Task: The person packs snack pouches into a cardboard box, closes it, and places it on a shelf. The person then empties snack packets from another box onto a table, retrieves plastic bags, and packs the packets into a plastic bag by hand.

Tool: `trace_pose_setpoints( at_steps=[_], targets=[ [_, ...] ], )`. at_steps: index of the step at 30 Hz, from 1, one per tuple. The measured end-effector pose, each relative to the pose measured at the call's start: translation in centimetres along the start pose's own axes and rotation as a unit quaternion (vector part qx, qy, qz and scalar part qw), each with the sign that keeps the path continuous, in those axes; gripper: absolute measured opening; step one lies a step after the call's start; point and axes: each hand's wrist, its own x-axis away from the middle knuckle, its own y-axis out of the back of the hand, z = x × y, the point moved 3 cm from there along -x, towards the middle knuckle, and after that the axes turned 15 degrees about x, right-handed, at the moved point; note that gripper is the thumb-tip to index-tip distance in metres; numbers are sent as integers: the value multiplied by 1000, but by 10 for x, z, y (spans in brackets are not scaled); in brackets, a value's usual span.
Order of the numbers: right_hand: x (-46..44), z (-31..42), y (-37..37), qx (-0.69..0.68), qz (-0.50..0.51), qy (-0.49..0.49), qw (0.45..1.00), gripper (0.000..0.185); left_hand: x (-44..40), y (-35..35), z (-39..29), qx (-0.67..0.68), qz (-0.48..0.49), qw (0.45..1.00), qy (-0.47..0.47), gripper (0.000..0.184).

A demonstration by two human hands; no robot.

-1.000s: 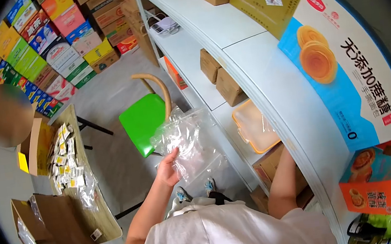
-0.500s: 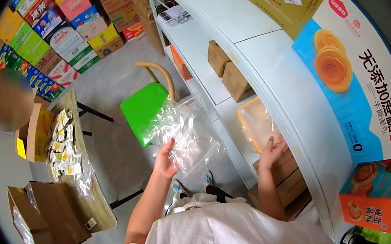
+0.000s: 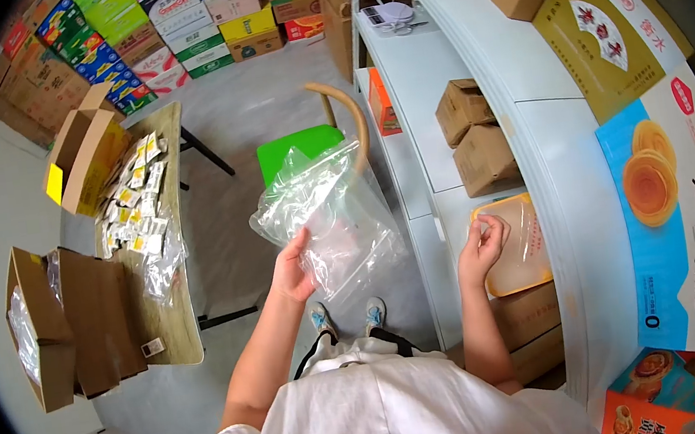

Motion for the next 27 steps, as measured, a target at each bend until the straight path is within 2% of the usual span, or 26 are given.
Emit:
trace_pose_setpoints(
  at_steps=[9,27],
  targets=[
    [11,9,-19,8,35,36,999,10,15,6,-34,-95,-58,989,-97,47],
    [11,7,-24,14,42,43,998,7,16,-19,-36,-201,-31,974,-95,51]
  ],
)
